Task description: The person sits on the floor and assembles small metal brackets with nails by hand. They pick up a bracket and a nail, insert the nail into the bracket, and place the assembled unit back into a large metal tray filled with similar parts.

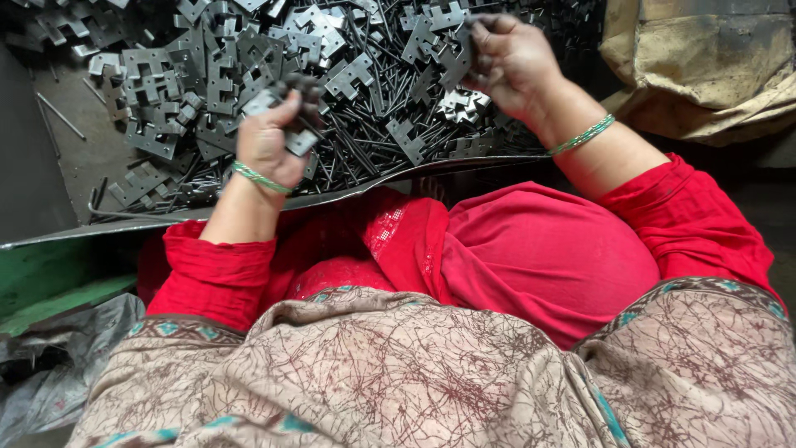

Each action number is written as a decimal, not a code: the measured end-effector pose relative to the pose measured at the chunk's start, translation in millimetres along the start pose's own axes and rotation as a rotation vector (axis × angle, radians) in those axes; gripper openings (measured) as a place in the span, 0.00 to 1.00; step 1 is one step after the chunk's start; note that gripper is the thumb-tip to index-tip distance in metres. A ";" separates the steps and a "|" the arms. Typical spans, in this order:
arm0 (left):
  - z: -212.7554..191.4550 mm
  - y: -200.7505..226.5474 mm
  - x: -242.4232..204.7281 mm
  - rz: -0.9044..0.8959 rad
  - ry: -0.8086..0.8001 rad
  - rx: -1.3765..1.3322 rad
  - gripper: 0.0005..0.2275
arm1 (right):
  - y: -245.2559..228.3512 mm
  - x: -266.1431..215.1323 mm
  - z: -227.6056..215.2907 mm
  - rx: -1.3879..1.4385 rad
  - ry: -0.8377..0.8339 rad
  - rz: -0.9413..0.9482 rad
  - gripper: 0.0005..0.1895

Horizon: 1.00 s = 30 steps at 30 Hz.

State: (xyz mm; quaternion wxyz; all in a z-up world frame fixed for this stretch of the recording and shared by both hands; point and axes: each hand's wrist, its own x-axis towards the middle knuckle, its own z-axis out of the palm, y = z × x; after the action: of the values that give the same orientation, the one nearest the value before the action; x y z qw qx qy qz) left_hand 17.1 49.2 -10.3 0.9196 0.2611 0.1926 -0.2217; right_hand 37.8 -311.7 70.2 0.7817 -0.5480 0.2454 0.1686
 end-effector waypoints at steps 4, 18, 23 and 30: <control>12.1 -54.8 -11.4 -0.200 -0.046 -0.043 0.13 | 23.7 -1.5 28.4 -0.374 -0.107 -0.011 0.18; 49.6 -104.7 -14.1 -0.162 -0.087 -0.298 0.30 | 48.3 -60.2 100.3 -1.338 -0.654 -0.938 0.28; 65.1 -97.9 -12.9 -0.143 -0.062 -0.481 0.29 | 50.4 -54.5 97.8 -1.467 -0.446 -0.858 0.28; 61.4 -82.7 -3.7 -0.170 -0.226 0.008 0.24 | 55.7 -24.7 65.2 -1.473 -0.414 -0.864 0.29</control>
State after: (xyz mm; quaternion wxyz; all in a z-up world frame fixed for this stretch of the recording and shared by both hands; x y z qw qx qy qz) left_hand -13.3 -47.7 7.3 0.9121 0.2209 0.1084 -0.3278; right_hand 0.8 -231.3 59.3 0.2537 -0.9165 -0.3013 0.0691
